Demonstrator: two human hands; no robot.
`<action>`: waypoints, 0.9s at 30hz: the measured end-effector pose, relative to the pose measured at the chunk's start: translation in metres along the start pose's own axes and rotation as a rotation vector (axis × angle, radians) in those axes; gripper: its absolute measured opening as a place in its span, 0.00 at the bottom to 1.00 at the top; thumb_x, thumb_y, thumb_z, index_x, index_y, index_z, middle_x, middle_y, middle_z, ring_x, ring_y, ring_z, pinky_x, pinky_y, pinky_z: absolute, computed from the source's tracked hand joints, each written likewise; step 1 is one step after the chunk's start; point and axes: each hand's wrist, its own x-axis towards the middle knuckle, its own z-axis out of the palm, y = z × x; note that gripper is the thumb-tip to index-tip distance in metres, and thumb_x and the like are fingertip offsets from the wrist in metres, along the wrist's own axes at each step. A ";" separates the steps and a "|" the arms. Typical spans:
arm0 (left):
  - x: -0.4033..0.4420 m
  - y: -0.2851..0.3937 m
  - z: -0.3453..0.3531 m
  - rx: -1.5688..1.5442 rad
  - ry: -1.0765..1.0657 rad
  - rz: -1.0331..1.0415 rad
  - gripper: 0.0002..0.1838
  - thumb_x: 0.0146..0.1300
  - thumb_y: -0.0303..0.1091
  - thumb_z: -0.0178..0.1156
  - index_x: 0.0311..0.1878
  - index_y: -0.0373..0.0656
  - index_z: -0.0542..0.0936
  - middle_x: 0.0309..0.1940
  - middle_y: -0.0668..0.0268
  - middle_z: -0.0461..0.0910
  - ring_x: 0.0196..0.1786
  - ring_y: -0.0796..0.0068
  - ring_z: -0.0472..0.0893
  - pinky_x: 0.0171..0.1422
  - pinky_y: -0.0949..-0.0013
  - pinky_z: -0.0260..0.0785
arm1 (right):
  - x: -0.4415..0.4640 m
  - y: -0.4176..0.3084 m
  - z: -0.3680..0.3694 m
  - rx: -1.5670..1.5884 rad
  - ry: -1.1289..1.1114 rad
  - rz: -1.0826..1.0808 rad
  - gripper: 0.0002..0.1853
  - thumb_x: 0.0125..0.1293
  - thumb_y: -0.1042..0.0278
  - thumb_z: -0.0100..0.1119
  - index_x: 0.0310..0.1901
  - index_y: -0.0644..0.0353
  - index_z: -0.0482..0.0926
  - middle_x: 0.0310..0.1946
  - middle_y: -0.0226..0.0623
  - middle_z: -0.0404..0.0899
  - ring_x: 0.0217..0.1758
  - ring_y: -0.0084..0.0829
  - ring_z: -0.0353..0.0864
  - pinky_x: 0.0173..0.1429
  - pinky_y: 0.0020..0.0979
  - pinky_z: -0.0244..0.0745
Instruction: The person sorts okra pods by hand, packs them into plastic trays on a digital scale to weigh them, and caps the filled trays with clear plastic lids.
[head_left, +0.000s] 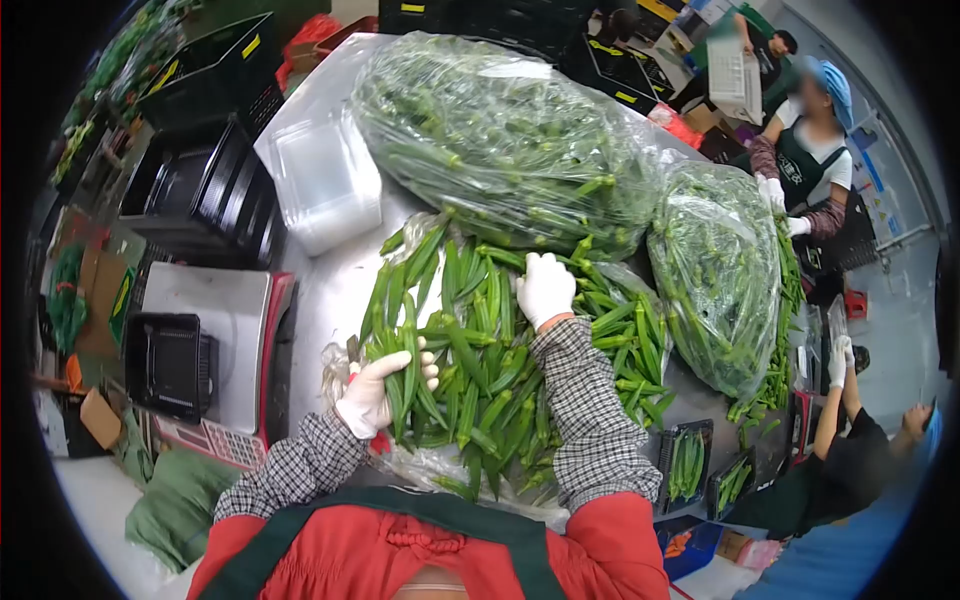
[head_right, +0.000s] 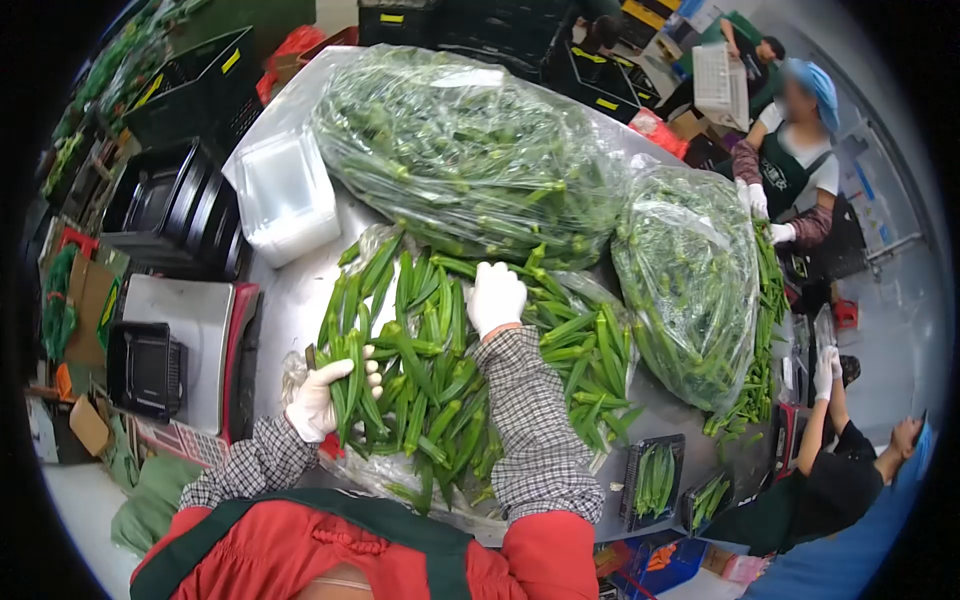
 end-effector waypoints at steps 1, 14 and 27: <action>-0.002 0.001 0.001 -0.002 -0.001 0.015 0.23 0.63 0.28 0.53 0.61 0.36 0.67 0.45 0.56 0.78 0.47 0.60 0.80 0.57 0.54 0.74 | -0.001 0.001 -0.003 -0.042 0.025 -0.039 0.12 0.52 0.63 0.60 0.37 0.59 0.74 0.35 0.42 0.74 0.39 0.43 0.77 0.41 0.43 0.70; -0.013 -0.001 0.011 0.035 0.010 0.049 0.23 0.63 0.28 0.54 0.61 0.36 0.67 0.46 0.55 0.78 0.47 0.61 0.80 0.57 0.56 0.74 | -0.025 0.029 -0.021 0.383 0.304 0.029 0.07 0.55 0.73 0.55 0.37 0.56 0.77 0.34 0.42 0.75 0.38 0.44 0.75 0.44 0.40 0.72; -0.027 0.000 0.004 0.035 0.013 0.063 0.20 0.63 0.28 0.54 0.59 0.37 0.69 0.47 0.54 0.78 0.50 0.59 0.79 0.59 0.55 0.73 | -0.015 0.026 -0.005 0.317 0.084 0.098 0.13 0.54 0.62 0.58 0.39 0.58 0.78 0.39 0.45 0.74 0.46 0.44 0.75 0.49 0.41 0.71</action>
